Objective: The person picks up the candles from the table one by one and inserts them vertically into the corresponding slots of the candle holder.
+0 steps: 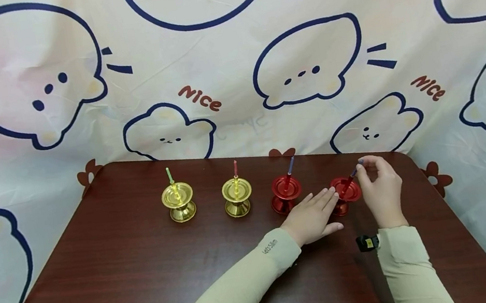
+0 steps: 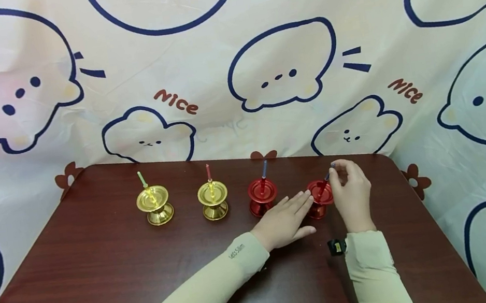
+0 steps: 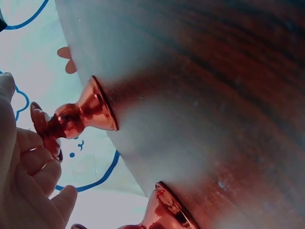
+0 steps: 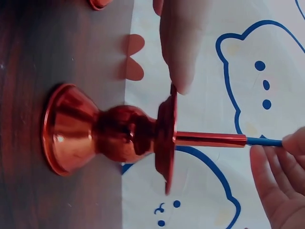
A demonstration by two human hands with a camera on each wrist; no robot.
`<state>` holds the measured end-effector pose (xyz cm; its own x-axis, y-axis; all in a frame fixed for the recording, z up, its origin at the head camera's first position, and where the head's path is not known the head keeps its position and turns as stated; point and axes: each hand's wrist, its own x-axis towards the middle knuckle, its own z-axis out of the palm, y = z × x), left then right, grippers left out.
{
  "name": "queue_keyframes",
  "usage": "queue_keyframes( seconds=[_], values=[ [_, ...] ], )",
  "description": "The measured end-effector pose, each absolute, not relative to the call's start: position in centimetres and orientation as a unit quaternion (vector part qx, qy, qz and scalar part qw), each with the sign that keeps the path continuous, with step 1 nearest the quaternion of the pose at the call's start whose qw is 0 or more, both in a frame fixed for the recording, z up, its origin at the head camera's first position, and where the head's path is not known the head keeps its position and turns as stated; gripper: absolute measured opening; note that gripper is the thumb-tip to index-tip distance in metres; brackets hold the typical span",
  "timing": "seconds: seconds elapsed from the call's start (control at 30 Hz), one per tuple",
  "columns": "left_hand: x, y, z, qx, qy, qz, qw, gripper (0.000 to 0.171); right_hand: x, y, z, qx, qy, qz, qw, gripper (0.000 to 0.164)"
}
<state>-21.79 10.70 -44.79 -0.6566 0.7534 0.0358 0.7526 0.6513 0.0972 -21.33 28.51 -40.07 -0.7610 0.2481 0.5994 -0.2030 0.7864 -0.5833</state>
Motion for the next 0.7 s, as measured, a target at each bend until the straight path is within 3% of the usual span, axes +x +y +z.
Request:
queue_keyframes(
  seconds=[0.23,0.7],
  values=[
    [-21.93,10.89,-44.83,0.413,0.910,0.047,0.009,0.075,-21.49,28.74,-39.53,0.019,-0.901,0.303,0.310,0.014],
    [-21.75,10.76,-44.63,0.414,0.909,0.056,0.010,0.074,-21.46,28.65,-39.89,-0.001,-0.898,0.314,0.307,0.014]
  ],
)
